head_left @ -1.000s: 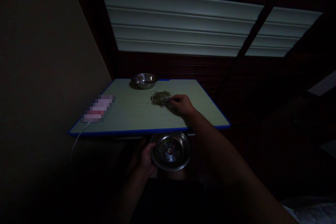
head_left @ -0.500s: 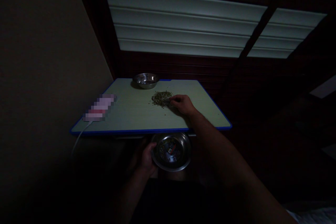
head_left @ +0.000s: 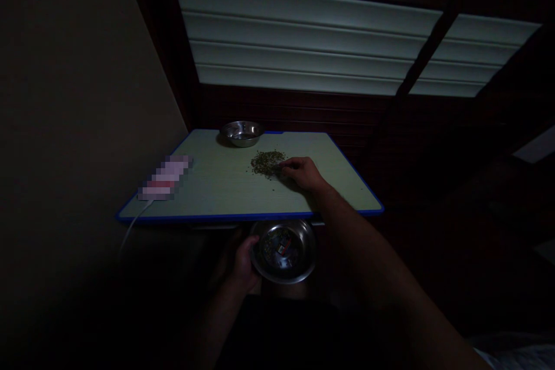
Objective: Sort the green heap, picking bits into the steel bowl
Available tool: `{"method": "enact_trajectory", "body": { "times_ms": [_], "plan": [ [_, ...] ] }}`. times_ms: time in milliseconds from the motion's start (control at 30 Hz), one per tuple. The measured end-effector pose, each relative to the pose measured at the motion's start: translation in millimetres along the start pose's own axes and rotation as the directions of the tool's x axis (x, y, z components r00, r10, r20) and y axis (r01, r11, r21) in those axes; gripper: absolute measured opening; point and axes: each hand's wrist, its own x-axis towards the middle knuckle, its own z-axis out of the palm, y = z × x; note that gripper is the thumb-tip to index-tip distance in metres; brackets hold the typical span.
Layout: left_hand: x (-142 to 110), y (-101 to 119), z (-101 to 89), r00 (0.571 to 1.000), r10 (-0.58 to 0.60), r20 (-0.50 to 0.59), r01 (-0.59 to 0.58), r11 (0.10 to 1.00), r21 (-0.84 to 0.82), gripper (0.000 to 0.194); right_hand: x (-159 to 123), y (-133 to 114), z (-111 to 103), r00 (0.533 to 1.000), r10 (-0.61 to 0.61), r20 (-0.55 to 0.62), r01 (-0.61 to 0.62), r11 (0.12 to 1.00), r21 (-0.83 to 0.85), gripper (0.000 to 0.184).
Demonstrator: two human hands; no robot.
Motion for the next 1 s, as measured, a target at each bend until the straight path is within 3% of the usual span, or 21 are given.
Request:
{"method": "enact_trajectory", "body": {
  "times_ms": [1000],
  "plan": [
    [4.4,-1.2,-2.3,1.000,-0.009,-0.016,0.009,1.000,0.002,0.008,2.4,4.0,1.1,0.999,-0.051,0.008,0.051,0.999,-0.017,0.022]
  ]
}}
